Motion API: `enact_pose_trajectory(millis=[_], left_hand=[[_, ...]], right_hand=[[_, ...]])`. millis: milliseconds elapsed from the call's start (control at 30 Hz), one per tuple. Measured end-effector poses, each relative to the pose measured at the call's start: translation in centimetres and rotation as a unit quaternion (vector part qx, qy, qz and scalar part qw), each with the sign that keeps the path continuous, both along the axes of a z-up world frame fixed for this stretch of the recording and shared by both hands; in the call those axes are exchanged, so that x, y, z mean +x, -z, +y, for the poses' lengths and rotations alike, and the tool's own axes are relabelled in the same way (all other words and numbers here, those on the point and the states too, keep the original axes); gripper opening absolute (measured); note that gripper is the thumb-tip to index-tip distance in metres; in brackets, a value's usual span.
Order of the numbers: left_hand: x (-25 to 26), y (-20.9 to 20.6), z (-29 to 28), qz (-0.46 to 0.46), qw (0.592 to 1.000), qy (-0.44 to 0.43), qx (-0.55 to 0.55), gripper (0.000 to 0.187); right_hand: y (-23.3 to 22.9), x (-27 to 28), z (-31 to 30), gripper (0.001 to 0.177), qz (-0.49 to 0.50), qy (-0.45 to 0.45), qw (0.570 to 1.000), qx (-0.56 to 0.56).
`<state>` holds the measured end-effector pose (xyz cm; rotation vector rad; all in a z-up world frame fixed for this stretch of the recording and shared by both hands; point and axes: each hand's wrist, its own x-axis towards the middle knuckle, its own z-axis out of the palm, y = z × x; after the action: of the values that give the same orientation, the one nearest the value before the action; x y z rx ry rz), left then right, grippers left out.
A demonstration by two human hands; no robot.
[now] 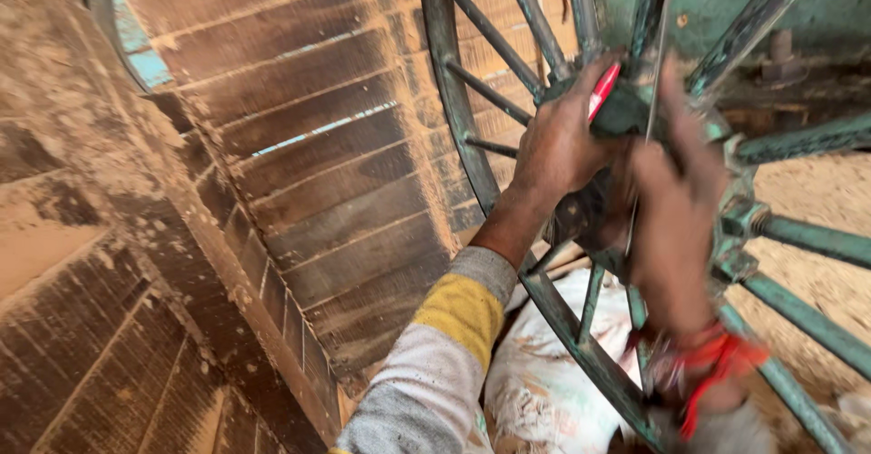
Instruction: The person cleans and scrapes residue from a large green flywheel and spoke assembly of a machine, using a metal scraper and a paintbrush to remove dust and debris from various surfaces.
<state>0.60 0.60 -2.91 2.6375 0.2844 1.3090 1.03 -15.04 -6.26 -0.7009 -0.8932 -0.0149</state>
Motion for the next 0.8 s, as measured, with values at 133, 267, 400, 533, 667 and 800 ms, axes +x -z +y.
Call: enact_pose_trajectory(millis=[133,267,400,533,667,800], left_hand=[[-0.9,-0.8,-1.4,-0.013,0.999,0.033,0.021,0.100],[-0.7,-0.9,-1.4,0.028,0.998,0.017,-0.047,0.087],[-0.4,-1.3,-1.5,0.027,0.999,-0.006,0.025,0.099],[-0.2,-1.2,-1.7,0.051,0.998,-0.032,0.012,0.102],[0.6,-1.4,-0.4,0.066,0.993,-0.071,0.071,0.072],[-0.1,-1.5,-2.0,0.072,0.989,-0.023,-0.125,0.041]], right_hand=[[-1.5,0.6,-0.8,0.076,0.070,-0.187,0.979,0.032],[-5.7,2.3,0.3,0.077,0.034,-0.255,0.955,0.145],[-4.1,0.7,0.3,0.085,0.138,-0.272,0.942,0.140],[-4.7,3.1,-0.9,0.084,0.212,-0.394,0.888,0.108],[-8.6,4.4,0.3,0.078,0.077,-0.314,0.928,0.187],[-5.9,4.9,-1.0,0.078,0.089,-0.420,0.883,0.190]])
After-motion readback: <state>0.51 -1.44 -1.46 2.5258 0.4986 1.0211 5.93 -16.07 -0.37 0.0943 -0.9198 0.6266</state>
